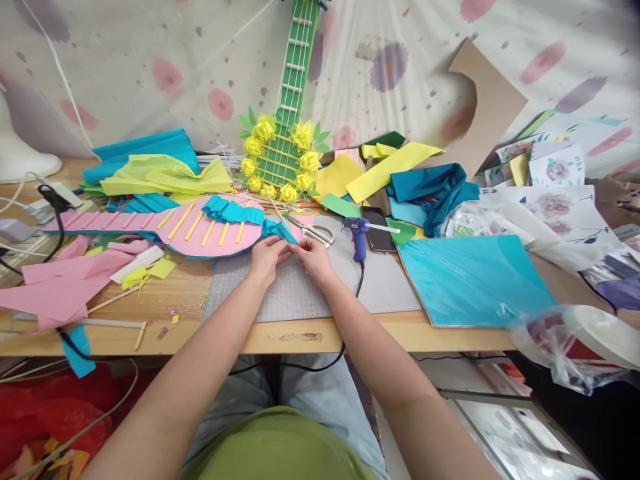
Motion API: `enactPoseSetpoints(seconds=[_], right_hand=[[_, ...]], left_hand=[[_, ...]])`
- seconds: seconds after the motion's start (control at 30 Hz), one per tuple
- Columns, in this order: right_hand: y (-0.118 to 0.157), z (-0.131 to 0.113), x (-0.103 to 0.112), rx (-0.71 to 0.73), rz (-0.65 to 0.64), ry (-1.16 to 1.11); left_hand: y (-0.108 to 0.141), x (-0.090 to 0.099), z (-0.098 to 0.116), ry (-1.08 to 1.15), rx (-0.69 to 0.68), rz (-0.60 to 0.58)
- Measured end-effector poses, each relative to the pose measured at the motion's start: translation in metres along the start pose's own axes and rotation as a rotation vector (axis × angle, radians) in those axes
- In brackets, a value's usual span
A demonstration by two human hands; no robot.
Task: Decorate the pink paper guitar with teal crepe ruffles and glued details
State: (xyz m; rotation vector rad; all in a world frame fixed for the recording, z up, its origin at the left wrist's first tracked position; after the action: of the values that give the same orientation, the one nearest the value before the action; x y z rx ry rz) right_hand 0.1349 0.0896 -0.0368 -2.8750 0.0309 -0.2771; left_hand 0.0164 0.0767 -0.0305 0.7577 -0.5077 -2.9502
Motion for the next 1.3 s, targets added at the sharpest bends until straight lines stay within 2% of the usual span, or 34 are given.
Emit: enactPoseSetpoints(seconds=[0.3, 0.6, 0.83, 1.1, 1.3], right_hand=[[0.000, -0.004, 0.002, 0.040, 0.032, 0.063], [0.006, -0.005, 0.000, -0.109, -0.021, -0.278], [0.007, -0.007, -0.003, -0.147, -0.059, -0.378], [0.009, -0.008, -0.006, -0.147, -0.081, -0.351], [0.007, -0.015, -0.001, -0.071, -0.026, -0.332]], left_hand=[[0.001, -0.003, 0.000, 0.018, 0.010, -0.013], [0.003, 0.000, -0.001, 0.052, 0.078, -0.013], [0.006, 0.001, 0.000, -0.019, 0.057, -0.037], [0.006, 0.007, 0.000, 0.018, 0.036, 0.045], [0.006, 0.006, 0.000, 0.004, 0.017, 0.049]])
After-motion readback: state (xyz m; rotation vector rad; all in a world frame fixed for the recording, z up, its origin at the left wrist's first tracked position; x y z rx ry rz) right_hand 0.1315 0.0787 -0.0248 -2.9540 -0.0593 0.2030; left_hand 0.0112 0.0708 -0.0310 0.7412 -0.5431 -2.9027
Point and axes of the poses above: each hand's wrist, its own y-axis away from the middle knuckle, its own x-axis out of the back of the hand, z = x × y, the point moved 8 cm from there along -y, towards the middle knuckle, and after that the axes turned 12 degrees about x, right-handed, at the moved point
